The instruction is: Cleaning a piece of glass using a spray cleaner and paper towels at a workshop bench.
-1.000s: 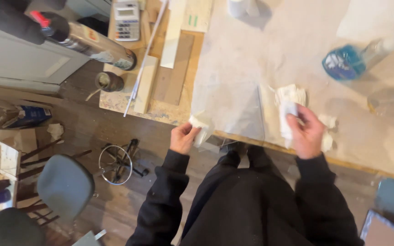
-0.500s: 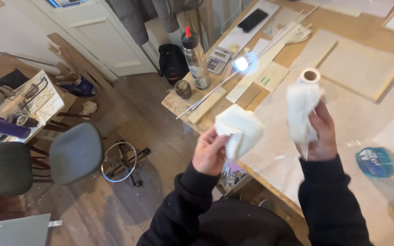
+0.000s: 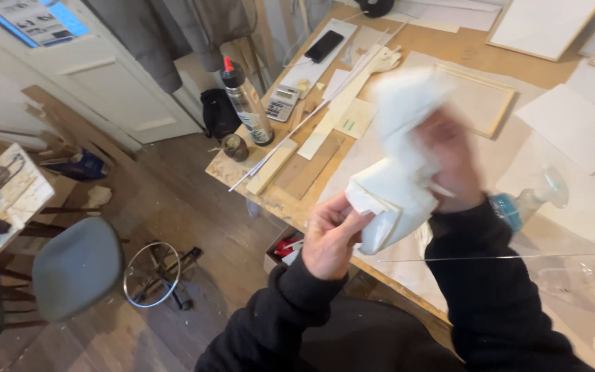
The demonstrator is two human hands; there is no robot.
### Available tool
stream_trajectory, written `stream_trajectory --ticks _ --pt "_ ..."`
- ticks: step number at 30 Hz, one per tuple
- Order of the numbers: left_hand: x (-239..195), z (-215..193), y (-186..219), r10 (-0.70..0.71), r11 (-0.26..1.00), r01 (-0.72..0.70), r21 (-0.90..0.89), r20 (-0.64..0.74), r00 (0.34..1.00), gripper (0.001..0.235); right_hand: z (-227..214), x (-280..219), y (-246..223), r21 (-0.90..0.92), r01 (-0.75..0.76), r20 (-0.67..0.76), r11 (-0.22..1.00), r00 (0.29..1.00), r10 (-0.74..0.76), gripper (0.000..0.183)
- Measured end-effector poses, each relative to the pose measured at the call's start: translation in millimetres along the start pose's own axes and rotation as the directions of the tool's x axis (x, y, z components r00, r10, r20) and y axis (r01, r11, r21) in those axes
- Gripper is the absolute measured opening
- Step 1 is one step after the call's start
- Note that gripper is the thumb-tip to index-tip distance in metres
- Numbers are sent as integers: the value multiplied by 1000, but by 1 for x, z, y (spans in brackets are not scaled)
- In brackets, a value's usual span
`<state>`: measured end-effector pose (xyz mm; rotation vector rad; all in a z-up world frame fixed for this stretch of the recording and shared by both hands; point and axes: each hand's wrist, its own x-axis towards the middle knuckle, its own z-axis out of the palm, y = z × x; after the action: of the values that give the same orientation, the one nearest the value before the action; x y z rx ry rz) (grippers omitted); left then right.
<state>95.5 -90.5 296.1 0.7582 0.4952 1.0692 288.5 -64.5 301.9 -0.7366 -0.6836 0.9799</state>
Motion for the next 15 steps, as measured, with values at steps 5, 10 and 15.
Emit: stream_trajectory --ticks 5,10,15 --pt "-8 7 -1 4 1000 -4 -6 -7 1000 33 -7 1 -8 137 25 -14 990 1000 -23 34" --pt "-14 0 -7 -10 1000 9 -21 -16 1000 35 -14 1 -19 77 51 62 996 996 -56 26" --pt "-13 -11 -15 -23 999 22 -35 -22 999 35 -105 23 43 -173 -28 130 985 990 51 25"
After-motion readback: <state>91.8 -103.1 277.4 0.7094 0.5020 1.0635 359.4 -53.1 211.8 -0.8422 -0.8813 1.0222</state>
